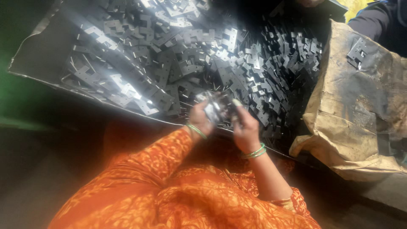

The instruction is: The person sorts small metal pieces from a large bowl, picking them up and placing them into a sack. The task is performed by hand, with the person sitting on the floor and handling the pieces one by one.

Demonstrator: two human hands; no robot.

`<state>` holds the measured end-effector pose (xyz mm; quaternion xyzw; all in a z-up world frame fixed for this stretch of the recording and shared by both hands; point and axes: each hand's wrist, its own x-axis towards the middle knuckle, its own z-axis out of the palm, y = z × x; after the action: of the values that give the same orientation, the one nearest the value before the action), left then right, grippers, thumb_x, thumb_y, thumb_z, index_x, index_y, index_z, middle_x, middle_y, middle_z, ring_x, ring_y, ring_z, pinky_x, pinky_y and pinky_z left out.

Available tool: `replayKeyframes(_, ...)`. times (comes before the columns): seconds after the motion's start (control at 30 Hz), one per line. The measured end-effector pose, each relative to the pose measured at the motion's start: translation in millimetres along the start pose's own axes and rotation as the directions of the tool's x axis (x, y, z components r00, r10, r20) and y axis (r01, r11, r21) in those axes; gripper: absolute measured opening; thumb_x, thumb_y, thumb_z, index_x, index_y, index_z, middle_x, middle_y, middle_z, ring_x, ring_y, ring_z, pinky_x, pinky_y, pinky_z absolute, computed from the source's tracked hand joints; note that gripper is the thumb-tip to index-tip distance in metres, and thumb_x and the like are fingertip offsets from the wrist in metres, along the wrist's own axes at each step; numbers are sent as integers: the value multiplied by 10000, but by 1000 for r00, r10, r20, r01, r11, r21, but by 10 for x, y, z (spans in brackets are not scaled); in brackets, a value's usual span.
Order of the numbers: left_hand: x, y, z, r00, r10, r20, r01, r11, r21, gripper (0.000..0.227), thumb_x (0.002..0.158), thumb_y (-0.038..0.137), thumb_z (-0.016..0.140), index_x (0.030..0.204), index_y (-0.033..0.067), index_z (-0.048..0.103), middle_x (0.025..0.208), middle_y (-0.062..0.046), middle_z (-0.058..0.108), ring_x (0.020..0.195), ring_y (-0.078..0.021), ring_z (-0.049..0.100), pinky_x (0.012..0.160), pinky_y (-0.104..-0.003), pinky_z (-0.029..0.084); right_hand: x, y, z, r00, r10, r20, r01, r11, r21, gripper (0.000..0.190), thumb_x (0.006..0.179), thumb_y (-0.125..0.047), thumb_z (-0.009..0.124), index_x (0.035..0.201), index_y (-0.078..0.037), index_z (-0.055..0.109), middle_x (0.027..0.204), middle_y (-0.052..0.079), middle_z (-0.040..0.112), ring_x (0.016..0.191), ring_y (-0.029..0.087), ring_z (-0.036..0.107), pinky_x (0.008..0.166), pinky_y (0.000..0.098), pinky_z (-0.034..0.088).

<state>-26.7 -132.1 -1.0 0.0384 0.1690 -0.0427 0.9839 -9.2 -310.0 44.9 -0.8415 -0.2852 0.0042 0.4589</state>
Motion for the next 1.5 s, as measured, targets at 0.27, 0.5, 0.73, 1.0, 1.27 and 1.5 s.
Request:
replayKeyframes(0.27,-160,201,173,980,18,199,-194,-145,970,797,852,485,720,1457,37,459,1380,-206,569,1260,-352,589,1035,-491,475,207,-82,-284,877,476,69,-417,681,601,468,906,79,586,1366,-3,621,1212,145,714,997,241,714,845,353,623)
replayKeyframes(0.5,-295,1279,-237,934,304,189,172,-844,507,455,754,37,780,1173,13,606,1244,-284,536,1040,-459,629,898,-506,548,475,1216,-2241,691,21,-722,-65,997,-33,239,1012,149,563,1210,96,685,1137,203,754,993,298,774,840,401,685)
replayKeyframes(0.73,-273,1176,-25,942,298,153,230,-908,350,431,688,200,811,1055,7,694,1143,-254,602,1030,-437,630,912,-455,541,361,1827,-3167,893,-25,-449,-422,299,-856,383,892,123,524,1256,158,638,1222,367,634,983,462,664,836,455,590)
replayKeyframes(1.0,-425,1214,746,877,166,451,-152,-794,588,253,748,266,851,922,90,803,810,-179,765,711,-336,739,681,-468,584,1213,602,-720,992,30,123,73,662,-746,428,811,-324,849,1183,-136,749,1071,143,702,990,298,654,899,447,542)
replayKeyframes(1.27,-169,1552,774,946,311,85,-313,824,472,199,858,108,724,1056,81,733,1002,-153,744,916,-299,720,818,-445,580,1361,480,164,914,303,271,-24,704,-710,280,837,-197,728,1085,-69,705,1081,221,647,1021,366,655,909,454,551)
replayKeyframes(1.5,677,849,417,918,52,393,-276,-628,728,238,877,71,640,1105,96,702,1132,-128,711,1085,-289,686,930,-452,553,1105,648,-100,995,-90,-38,51,811,-583,310,844,42,614,1123,-52,711,993,171,731,821,299,731,750,382,607)
